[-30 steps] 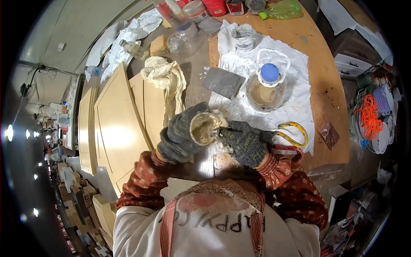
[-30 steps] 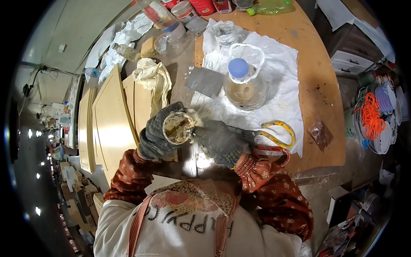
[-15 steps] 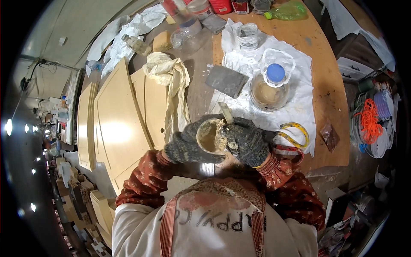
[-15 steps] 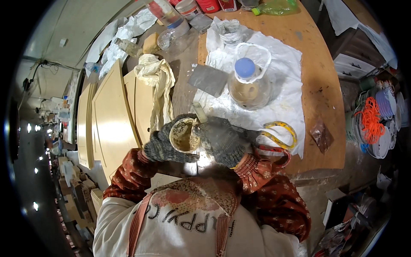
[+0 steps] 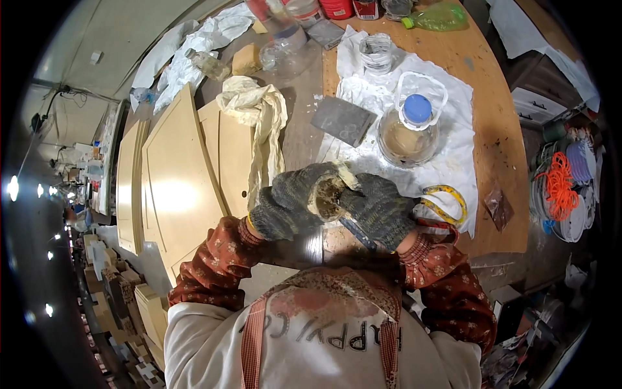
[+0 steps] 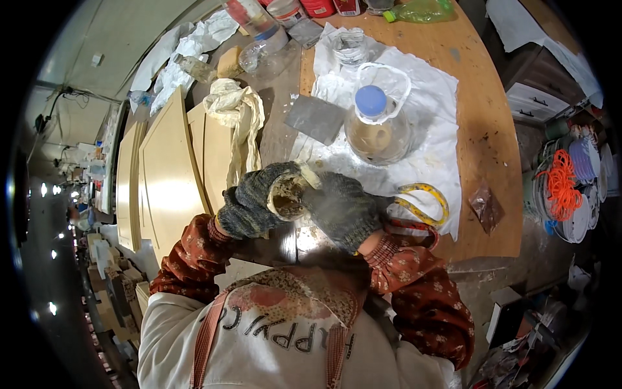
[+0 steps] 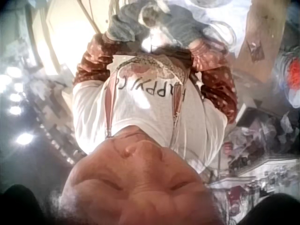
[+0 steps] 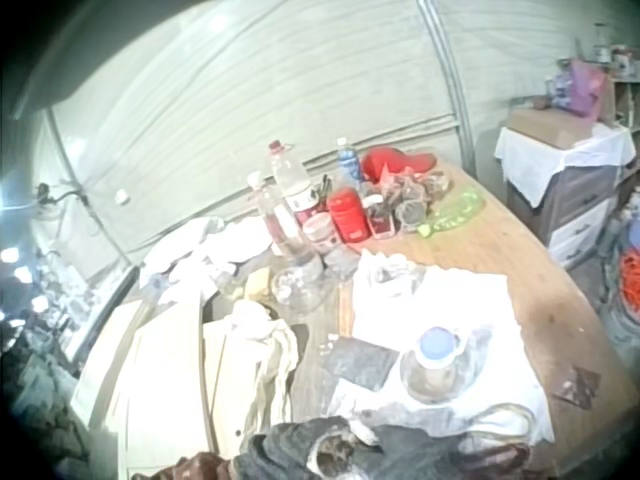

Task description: The person applies wood filler paste to small holes and imperfections on wooden door panels using a spatula and wipes the excess with a cloth.

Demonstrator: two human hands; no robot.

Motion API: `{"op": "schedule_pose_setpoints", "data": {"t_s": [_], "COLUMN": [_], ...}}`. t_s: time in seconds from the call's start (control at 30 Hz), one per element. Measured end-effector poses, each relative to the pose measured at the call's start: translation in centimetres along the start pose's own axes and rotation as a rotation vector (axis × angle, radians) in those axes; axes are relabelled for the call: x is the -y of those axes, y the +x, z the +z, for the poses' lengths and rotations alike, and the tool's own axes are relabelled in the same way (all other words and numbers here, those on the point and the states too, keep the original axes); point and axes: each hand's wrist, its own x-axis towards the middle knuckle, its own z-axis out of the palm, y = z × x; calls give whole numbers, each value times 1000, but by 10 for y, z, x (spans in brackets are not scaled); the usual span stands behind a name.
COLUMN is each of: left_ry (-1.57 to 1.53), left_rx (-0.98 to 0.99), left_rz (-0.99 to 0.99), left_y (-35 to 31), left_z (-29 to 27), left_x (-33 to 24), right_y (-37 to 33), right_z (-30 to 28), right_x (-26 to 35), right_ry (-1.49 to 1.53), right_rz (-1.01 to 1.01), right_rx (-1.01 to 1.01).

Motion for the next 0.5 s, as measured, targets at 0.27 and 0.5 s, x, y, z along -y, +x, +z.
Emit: {"op": "schedule_pose_setpoints", "data": {"t_s": [0.27,0.5], "left_ry": [-311,-164], "left_rx": [227,591], "left_rz": [115,15], "left_y": [4,21], "left_z": [-18,-43], "left_x": [33,11], "right_y": [-12,14], "right_z": [-35,-46], "right_x": [-14,-15], "right_ry": [-118,-184], "right_rz": [-144,-109], "right_rx": [20,317]}}
